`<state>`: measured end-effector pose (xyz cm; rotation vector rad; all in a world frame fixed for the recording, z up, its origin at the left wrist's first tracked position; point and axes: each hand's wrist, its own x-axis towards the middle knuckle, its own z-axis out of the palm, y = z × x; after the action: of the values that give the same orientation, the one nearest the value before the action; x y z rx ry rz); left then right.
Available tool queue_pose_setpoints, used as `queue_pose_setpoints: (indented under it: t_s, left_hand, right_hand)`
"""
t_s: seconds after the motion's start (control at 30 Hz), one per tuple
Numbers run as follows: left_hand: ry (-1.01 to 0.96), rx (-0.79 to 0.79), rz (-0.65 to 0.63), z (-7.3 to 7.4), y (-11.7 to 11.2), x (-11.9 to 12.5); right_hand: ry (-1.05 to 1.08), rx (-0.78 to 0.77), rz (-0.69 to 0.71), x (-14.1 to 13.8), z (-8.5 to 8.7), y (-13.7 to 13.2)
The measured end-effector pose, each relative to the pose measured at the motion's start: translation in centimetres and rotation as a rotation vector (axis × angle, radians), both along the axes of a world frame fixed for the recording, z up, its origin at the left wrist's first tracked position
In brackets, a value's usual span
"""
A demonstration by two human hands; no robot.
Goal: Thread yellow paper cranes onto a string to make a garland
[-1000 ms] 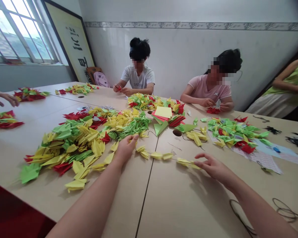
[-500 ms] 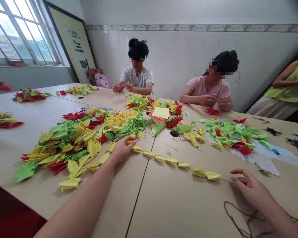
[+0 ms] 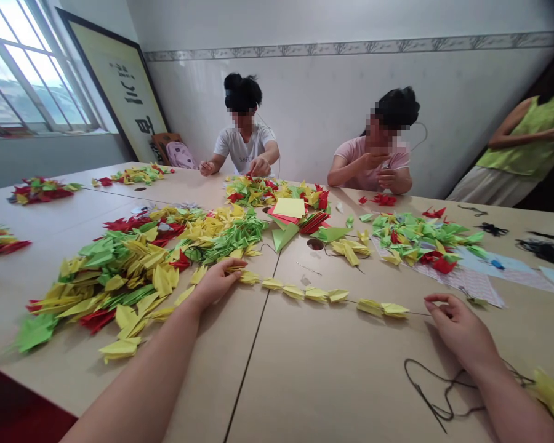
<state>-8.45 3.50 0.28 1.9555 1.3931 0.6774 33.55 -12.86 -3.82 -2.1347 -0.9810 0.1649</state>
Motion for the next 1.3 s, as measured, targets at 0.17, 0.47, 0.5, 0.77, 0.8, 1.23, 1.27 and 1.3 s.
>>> queue_pose_setpoints:
  t_s: [0.17,0.47,0.5,0.77,0.8,1.23,1.27,1.3]
  left_hand:
    - [0.136,0.193,-0.109,-0.1,0.0,-0.1]
    - [0.588,0.207,-0.277,-0.9,-1.7,1.4]
    - [0.631,0.157,-0.304,-1.2,-1.8,1.6]
    - [0.559,0.568,-0.169,-0.9,-4.4,5.7]
    - [0.535,0.579,-0.233,-0.9,-4.9,6.5]
    - [0.532,0.482,-0.423,-1.4,-6.3,9.0]
    - [0.512,0.517,-0.408,-1.3,-6.5,10.0]
    - [0.491,0.539,-0.411,-1.4,-6.8,11.3]
  right_hand:
    - [-0.035,-0.024,0.010,0.6,-0.6,0.1]
    - [-0.055,-0.032,0.041,0.7,-1.0,0.3]
    - [-0.056,-0.029,0.043,0.7,-1.0,0.3]
    - [-0.095,-0.057,0.065,0.2,-0.7,0.3]
    - [-0.098,-0.057,0.067,0.2,-0.7,0.3]
    - [-0.112,-0.162,0.081,-0.1,-0.2,0.3]
    - [-0.115,-0.164,0.080,-0.1,-0.2,0.3]
    - [-0.118,-0.159,0.080,-0.1,-0.2,0.3]
